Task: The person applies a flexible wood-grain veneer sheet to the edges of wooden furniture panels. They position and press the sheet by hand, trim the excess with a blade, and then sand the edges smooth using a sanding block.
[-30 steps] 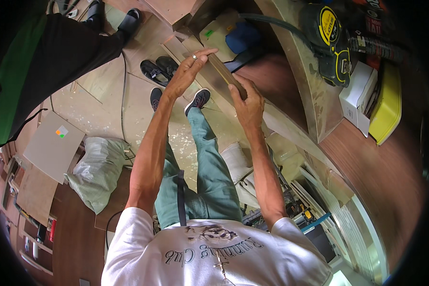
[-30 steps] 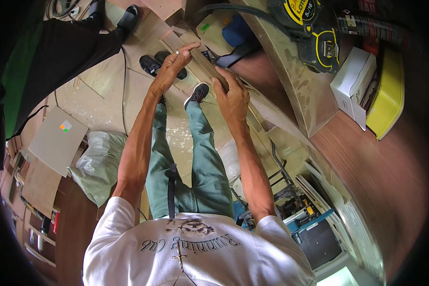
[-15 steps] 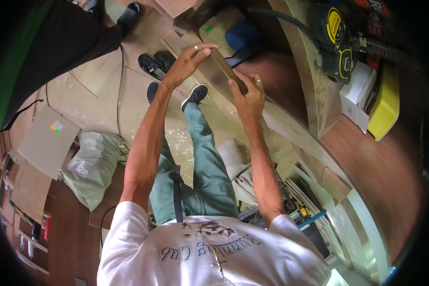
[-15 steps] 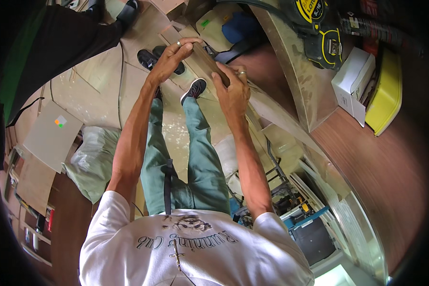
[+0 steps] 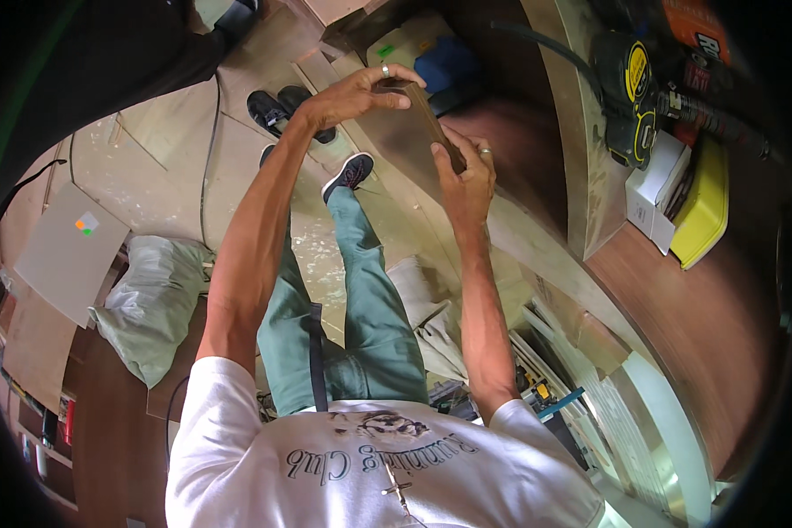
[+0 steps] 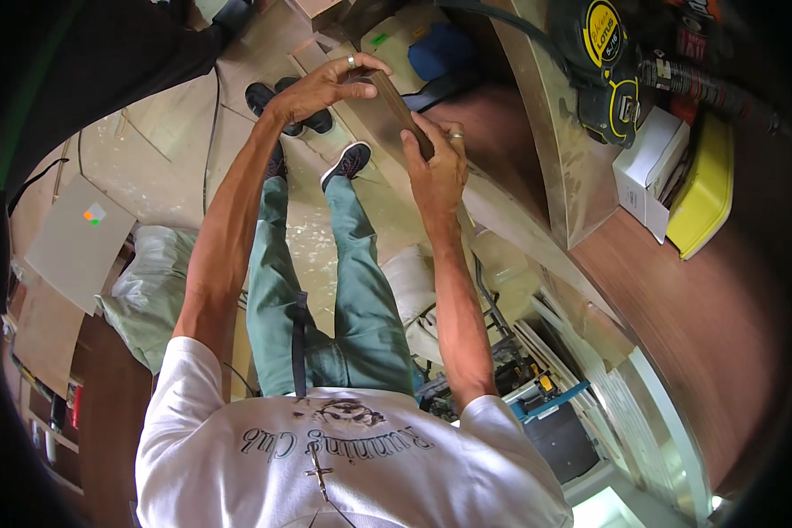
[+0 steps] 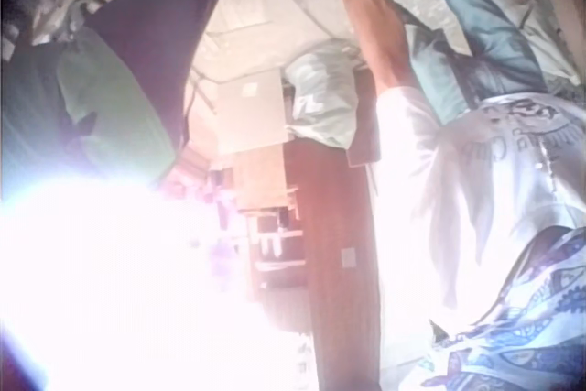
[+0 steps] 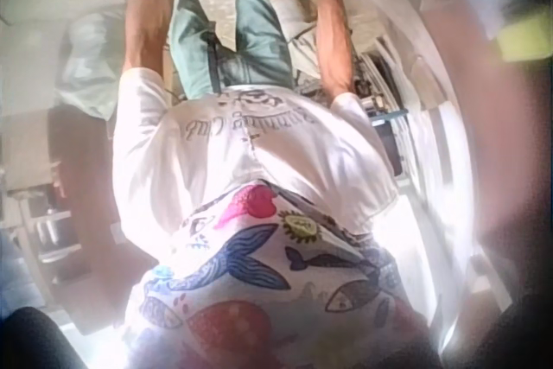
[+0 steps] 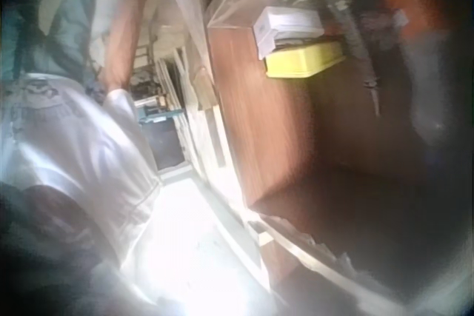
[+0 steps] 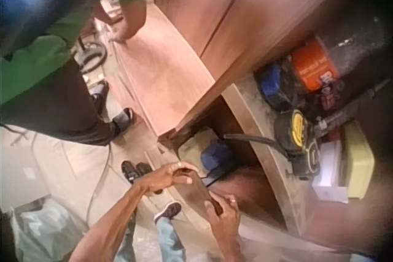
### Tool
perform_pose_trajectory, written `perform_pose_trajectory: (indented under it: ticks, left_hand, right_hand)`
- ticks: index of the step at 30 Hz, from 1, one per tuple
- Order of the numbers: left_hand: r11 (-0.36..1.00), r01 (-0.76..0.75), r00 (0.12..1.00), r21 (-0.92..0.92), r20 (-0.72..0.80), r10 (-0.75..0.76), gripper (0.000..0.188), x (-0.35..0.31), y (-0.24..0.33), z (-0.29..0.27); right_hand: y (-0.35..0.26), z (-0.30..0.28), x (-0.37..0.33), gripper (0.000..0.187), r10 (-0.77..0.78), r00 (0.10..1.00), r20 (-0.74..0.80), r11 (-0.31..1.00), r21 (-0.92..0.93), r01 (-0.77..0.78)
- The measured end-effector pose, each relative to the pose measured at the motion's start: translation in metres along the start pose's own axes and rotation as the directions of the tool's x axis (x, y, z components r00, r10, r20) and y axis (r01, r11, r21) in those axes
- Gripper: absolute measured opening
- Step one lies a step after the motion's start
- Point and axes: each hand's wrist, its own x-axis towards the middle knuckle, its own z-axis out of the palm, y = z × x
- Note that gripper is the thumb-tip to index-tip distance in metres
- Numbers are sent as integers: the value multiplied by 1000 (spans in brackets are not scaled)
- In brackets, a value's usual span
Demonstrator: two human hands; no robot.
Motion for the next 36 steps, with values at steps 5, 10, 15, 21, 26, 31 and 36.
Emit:
perform_pose_trajectory:
  ticks: [5, 10, 15, 21, 26, 31, 36]
  left_hand:
    - [997, 3, 999, 74, 48, -6, 38, 7, 0, -4]
    - [1000, 3, 998, -7, 64, -3, 38, 7, -3, -5]
    - [1000, 5, 999, -9, 51, -5, 37, 7, -5, -7]
    - [997, -13, 1000, 80, 25, 11, 39, 7, -9, -8]
    - [996, -27, 999, 82, 37, 24, 36, 9, -6, -6]
    - [995, -21, 999, 94, 33, 18, 36, 8, -7, -6]
    - [993, -19, 999, 113, 51, 13, 35, 5, -7, -7]
  right_hand:
    - [-1, -3, 2, 32, -13, 1000, -5, 1000, 9, 13]
    - [3, -2, 3, 31, -18, 1000, 1, 999, -28, 18]
    - [-1, -4, 1, 32, -14, 1000, 2, 999, -51, 14]
    - [-6, -2, 1, 33, 7, 1000, -10, 997, -80, -7]
    - [-2, -2, 1, 34, -10, 1000, -30, 990, -142, 6]
    - [-2, 2, -1, 34, -25, 998, -55, 985, -171, 15]
    - [-3, 6, -3, 34, -45, 997, -64, 980, -197, 31]
